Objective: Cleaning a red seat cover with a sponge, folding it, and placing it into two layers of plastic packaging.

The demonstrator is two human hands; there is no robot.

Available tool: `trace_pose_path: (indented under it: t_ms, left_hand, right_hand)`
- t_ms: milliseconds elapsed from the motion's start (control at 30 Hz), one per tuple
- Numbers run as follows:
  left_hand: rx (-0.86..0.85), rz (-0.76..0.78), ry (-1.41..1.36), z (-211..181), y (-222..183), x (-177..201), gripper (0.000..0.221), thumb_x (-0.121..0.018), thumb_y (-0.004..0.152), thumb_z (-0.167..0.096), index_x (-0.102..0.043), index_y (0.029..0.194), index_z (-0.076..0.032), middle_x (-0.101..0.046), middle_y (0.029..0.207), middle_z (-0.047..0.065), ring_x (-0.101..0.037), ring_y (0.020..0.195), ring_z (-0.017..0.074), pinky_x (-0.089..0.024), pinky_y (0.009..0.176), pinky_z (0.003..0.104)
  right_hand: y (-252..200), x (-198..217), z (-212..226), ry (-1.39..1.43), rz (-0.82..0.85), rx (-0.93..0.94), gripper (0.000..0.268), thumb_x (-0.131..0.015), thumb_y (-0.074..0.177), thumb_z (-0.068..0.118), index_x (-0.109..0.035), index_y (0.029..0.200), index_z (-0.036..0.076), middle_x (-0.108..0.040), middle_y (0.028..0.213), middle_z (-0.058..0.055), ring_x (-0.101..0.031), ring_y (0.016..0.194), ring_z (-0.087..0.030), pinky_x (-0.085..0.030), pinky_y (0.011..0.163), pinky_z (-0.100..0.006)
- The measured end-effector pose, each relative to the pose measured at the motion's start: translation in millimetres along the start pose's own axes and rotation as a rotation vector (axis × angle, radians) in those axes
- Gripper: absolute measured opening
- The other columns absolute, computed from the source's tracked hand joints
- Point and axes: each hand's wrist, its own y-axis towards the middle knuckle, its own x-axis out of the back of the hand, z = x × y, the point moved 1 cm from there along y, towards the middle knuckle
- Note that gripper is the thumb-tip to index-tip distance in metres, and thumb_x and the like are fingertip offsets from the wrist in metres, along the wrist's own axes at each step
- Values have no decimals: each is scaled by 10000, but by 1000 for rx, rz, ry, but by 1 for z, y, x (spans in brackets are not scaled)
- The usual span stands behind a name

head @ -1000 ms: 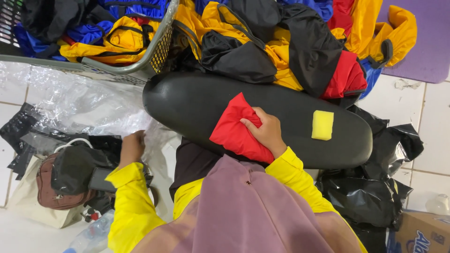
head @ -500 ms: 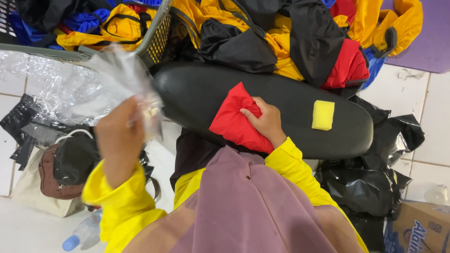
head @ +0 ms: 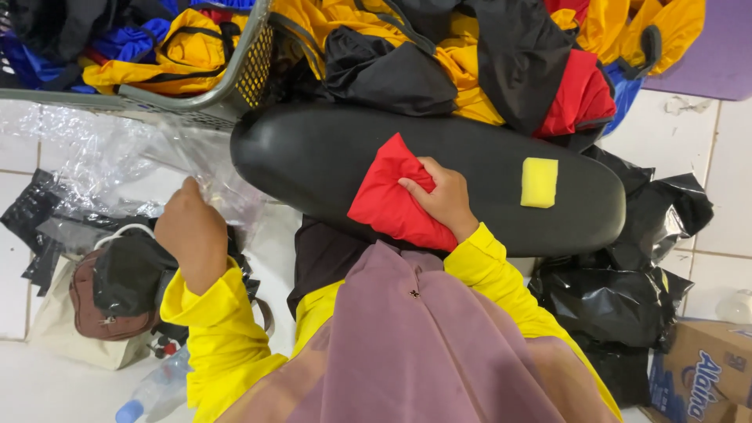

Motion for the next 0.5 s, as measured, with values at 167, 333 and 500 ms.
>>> trace_pose_path:
  t_ms: [167,333,500]
  left_hand:
    - [-147,398,-110,-15,3,-56,493,-693,899,-95,-669,1382,-193,-774,1011,156,-760,956,403,-613,782,529]
    - [-197,680,-536,-41,-10,-76,522,-692,876,-56,-574,1382,-3,-699,1260,262,-688,1144,431,-570,950,546]
    - [-98,448,-508,-29,0,-51,403,-848,776,-204,-730,1130,-54,-744,815,144,-734,892,410,-577,788,484]
  right_hand:
    - [0,0,1,1,-5,4,331,-781,910,415,-692,1138,193,-728,787,-112,-733,816,-351,-570,730,-423]
    - [-1,-2,-4,-23,-5,-8,336,-775,907,434,-695,1152,219,-729,789,-104,-733,818,-347,-569,738,-422]
    - [1,0,-1,-17,-4,-8,327,-769,912,420,-692,1150,209,-732,793,-107,-733,820,-355,-569,740,-433]
